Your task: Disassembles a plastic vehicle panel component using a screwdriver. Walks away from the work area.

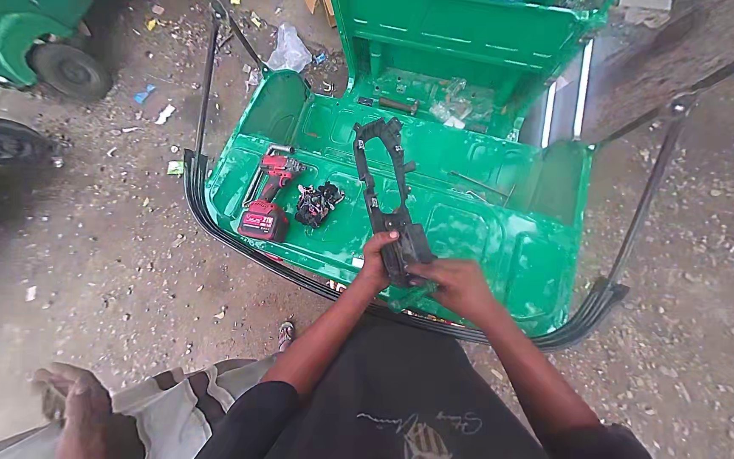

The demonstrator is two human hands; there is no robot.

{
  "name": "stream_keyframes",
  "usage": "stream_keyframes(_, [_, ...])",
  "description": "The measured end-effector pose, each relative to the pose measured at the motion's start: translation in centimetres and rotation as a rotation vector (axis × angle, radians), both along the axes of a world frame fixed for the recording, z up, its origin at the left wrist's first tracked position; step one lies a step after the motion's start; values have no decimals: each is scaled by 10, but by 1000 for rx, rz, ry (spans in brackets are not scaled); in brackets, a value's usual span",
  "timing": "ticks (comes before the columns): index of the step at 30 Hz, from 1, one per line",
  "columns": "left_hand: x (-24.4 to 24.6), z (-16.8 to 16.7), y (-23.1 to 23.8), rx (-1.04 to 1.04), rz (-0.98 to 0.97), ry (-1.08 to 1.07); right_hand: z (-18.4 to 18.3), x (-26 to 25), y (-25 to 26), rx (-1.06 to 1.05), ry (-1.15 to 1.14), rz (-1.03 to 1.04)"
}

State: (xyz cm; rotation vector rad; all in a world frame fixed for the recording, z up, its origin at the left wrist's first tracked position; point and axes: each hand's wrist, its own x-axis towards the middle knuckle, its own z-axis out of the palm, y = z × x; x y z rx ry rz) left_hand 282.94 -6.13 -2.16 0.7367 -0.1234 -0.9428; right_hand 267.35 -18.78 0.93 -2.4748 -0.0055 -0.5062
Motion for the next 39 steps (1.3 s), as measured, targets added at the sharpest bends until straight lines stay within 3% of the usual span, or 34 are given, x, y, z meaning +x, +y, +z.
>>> stream_keyframes(3, [3, -4, -2, -1, -13, 43, -2, 10, -4, -190, 7, 58])
stream_keyframes(9, [14, -29, 7, 61, -10, 54, -23, 13, 3, -102, -81, 104])
stream_keyframes(12, [21, -44, 14, 121, 35, 25, -37, -8, 4, 111, -102, -118])
stream_keyframes(15, [34, -53, 24, 105, 35, -4, -64, -39, -25, 144, 142, -540])
stream_keyframes(17, [36, -55, 28, 45, 1, 5, -89, -61, -55, 153, 325, -716])
stream_keyframes(21, [30, -61, 25, -50, -124, -13, -122, -80, -89, 112, 539, -775])
stream_keyframes(25, [21, -67, 22, -6, -182, -50, -129, -77, -97, 146, 617, -796])
stream_keyframes(27, [23, -65, 23, -49, -225, -57, -123, -71, -96, 220, 518, -783])
stream_keyframes(29, [21, -61, 20, -77, -273, -58, -103, -66, -91, 350, 270, -760])
stream_keyframes(32, [16, -52, 21, -66, -328, -80, -46, -46, -70, 872, -171, -555])
stream_keyframes(34, [7, -44, 21, 15, -257, -90, -10, -29, -54, 1082, -377, -359])
stream_keyframes(39, [-3, -41, 18, 22, -230, -105, 22, 12, -20, 1046, -536, -151])
